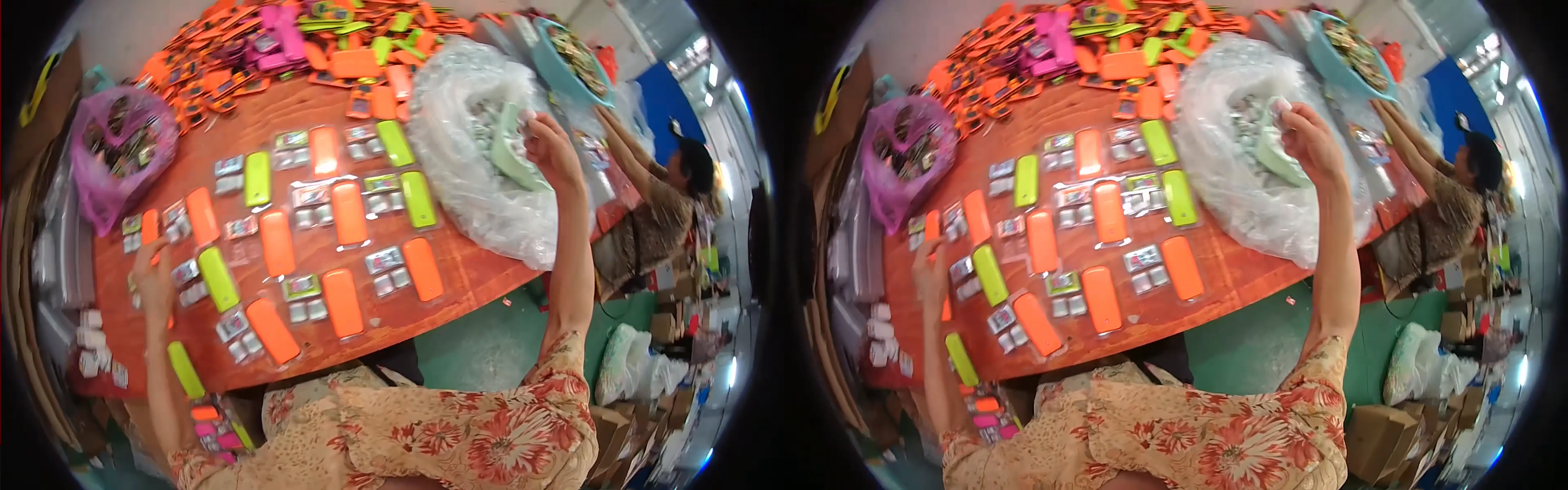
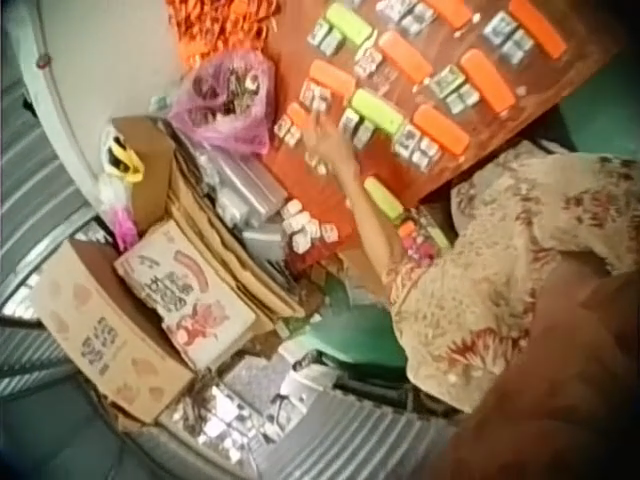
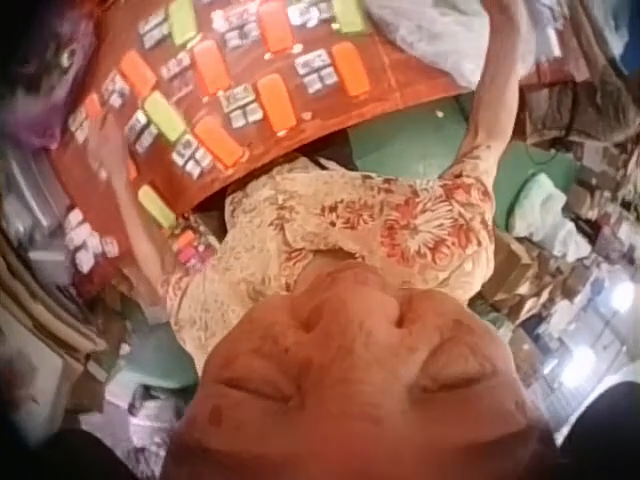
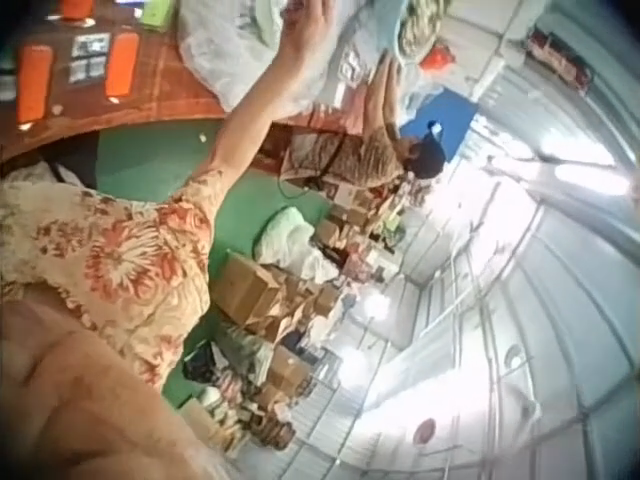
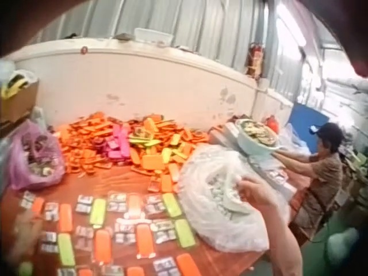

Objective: Packaging small electronic components or products into clear cases and then into larger boxes.

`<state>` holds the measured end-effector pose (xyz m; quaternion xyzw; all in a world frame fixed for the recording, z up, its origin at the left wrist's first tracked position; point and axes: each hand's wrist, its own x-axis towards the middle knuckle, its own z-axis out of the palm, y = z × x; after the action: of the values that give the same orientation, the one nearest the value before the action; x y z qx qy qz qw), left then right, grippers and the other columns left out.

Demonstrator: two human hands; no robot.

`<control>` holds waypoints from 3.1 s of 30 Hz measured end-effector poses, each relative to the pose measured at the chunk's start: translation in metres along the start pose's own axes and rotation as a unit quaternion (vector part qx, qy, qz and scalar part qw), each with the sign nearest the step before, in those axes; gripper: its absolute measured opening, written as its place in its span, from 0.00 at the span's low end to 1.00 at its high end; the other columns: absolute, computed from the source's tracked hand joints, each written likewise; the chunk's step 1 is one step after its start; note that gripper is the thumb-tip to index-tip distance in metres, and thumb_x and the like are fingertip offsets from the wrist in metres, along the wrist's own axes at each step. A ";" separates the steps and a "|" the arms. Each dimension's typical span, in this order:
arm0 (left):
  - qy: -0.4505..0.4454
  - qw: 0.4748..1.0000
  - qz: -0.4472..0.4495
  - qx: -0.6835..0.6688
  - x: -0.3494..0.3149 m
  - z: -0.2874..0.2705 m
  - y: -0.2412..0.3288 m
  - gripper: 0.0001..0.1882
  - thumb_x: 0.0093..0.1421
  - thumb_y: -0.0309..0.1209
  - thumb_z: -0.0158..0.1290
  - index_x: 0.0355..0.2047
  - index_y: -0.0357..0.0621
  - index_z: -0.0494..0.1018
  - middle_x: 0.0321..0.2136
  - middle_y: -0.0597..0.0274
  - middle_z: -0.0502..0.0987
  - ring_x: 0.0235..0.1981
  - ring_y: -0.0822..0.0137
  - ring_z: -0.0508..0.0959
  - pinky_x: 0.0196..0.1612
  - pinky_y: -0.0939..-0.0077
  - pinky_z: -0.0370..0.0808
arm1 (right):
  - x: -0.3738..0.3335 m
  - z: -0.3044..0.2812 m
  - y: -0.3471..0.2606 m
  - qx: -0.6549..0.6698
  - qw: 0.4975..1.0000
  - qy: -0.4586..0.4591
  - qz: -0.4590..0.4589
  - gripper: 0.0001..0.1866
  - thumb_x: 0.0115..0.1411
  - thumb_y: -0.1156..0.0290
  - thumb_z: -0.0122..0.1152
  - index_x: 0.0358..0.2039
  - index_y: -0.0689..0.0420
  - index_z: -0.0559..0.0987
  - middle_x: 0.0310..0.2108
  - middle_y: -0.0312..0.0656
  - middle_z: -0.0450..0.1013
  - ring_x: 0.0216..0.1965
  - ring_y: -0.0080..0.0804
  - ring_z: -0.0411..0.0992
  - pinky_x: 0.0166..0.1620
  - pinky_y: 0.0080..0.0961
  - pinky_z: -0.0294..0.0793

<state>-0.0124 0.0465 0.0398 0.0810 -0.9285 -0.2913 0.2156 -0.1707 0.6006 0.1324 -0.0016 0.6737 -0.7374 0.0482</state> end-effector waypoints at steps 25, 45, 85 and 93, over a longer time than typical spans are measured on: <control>0.008 0.996 -0.027 -0.083 -0.083 0.012 0.022 0.05 0.48 0.25 0.49 0.27 0.41 0.71 0.24 0.58 0.69 0.31 0.57 0.70 0.35 0.66 0.65 | -0.046 0.327 0.157 -0.535 0.640 -0.257 -0.488 0.09 0.44 0.76 0.49 0.29 0.58 0.72 0.28 0.45 0.65 0.31 0.38 0.67 0.31 0.31 0.68; 0.000 0.971 0.190 0.145 -0.036 0.078 0.049 0.09 0.46 0.29 0.45 0.24 0.42 0.74 0.29 0.58 0.69 0.37 0.60 0.65 0.40 0.62 0.61 | -0.049 0.315 0.148 -0.510 0.740 -0.296 -0.324 0.13 0.46 0.82 0.44 0.35 0.65 0.69 0.33 0.50 0.66 0.36 0.46 0.66 0.37 0.33 0.68; -0.082 0.986 0.076 0.120 -0.029 0.079 0.060 0.08 0.45 0.30 0.46 0.19 0.43 0.75 0.30 0.56 0.71 0.36 0.61 0.67 0.38 0.63 0.61 | -0.020 0.354 0.117 -0.563 0.722 -0.354 -0.190 0.06 0.46 0.75 0.51 0.23 0.65 0.70 0.22 0.55 0.69 0.26 0.49 0.69 0.29 0.36 0.67; -0.001 0.990 0.050 0.129 -0.031 0.057 0.036 0.08 0.45 0.27 0.45 0.25 0.44 0.73 0.25 0.59 0.67 0.33 0.59 0.66 0.34 0.64 0.61 | 0.033 0.433 0.156 -0.396 0.823 -0.320 -0.251 0.08 0.44 0.74 0.55 0.27 0.62 0.75 0.23 0.51 0.71 0.28 0.45 0.71 0.33 0.35 0.69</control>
<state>-0.0108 0.1131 0.0077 0.0617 -0.9615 -0.1579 0.2162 -0.1637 0.1546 0.0149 -0.4259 0.8307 -0.3518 0.0696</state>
